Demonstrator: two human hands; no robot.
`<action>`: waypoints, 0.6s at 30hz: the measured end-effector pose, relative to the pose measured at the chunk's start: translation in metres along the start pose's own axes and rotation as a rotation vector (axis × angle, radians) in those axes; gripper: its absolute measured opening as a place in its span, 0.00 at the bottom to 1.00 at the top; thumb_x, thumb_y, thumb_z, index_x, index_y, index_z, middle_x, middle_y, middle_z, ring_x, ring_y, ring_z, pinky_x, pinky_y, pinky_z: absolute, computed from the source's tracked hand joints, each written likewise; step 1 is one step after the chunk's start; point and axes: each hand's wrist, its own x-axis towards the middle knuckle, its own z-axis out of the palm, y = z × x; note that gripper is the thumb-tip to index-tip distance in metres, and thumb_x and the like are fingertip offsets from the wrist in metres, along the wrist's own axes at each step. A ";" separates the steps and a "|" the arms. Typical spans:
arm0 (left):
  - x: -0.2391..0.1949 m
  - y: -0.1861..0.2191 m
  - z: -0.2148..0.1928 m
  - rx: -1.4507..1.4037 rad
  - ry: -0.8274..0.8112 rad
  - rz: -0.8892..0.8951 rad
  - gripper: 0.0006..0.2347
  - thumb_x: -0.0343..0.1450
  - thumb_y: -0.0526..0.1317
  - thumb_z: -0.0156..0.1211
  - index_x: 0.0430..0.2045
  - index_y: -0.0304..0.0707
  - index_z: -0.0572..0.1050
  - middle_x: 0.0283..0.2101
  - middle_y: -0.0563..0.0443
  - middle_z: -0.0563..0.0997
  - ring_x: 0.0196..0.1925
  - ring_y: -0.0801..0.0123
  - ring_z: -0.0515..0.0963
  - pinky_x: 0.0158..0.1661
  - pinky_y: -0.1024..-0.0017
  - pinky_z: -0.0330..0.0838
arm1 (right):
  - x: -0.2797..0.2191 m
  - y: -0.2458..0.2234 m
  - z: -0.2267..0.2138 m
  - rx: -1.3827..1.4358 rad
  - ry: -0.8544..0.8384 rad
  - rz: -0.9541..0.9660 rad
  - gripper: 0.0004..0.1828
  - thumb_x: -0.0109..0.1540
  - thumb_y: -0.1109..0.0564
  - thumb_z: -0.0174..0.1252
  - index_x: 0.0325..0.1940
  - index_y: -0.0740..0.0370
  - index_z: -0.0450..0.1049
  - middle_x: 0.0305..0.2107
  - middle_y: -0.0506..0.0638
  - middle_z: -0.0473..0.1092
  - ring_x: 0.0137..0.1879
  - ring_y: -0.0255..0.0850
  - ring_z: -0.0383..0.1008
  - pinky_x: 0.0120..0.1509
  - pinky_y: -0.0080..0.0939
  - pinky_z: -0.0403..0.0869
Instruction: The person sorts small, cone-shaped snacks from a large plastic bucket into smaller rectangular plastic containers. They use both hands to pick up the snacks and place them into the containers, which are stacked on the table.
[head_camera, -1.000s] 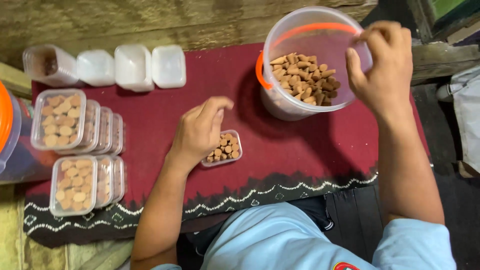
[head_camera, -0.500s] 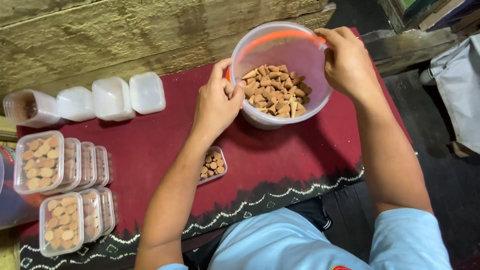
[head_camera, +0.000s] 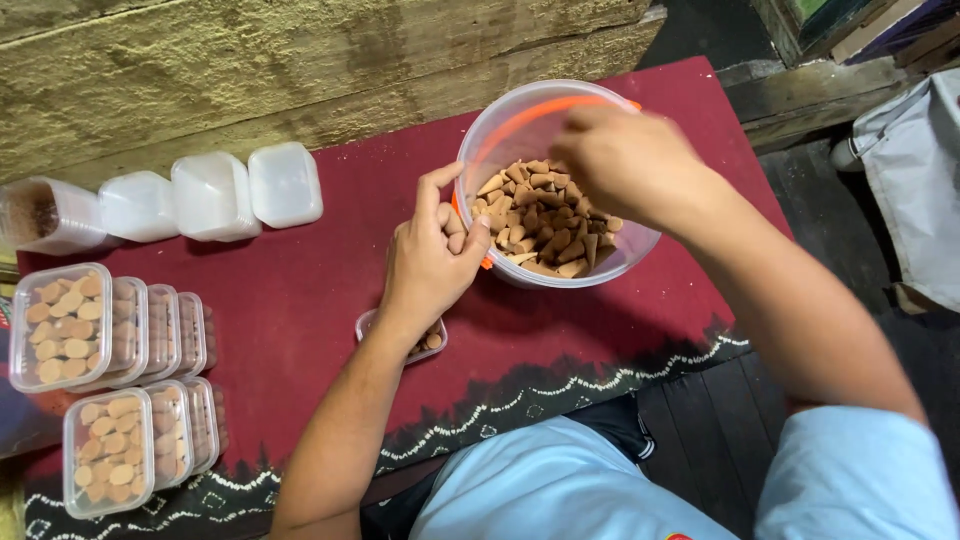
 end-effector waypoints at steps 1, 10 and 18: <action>0.000 -0.008 0.002 -0.001 0.000 0.009 0.22 0.70 0.43 0.57 0.60 0.49 0.64 0.16 0.63 0.63 0.19 0.71 0.66 0.31 0.67 0.68 | 0.014 -0.004 0.011 -0.003 0.006 0.006 0.14 0.63 0.56 0.53 0.51 0.43 0.77 0.42 0.44 0.68 0.49 0.45 0.74 0.31 0.57 0.77; 0.005 -0.019 0.005 -0.082 0.044 0.086 0.22 0.69 0.43 0.61 0.60 0.50 0.68 0.16 0.54 0.69 0.20 0.62 0.74 0.29 0.65 0.73 | 0.114 0.019 0.135 -0.529 0.385 -0.359 0.10 0.58 0.55 0.53 0.23 0.46 0.76 0.16 0.43 0.72 0.26 0.40 0.78 0.26 0.39 0.74; 0.005 -0.025 0.007 -0.079 0.018 0.084 0.23 0.69 0.46 0.60 0.60 0.51 0.67 0.17 0.55 0.69 0.22 0.63 0.76 0.31 0.65 0.74 | 0.132 0.032 0.138 -0.616 0.082 -0.656 0.13 0.66 0.56 0.47 0.41 0.48 0.79 0.27 0.44 0.79 0.34 0.45 0.81 0.30 0.54 0.79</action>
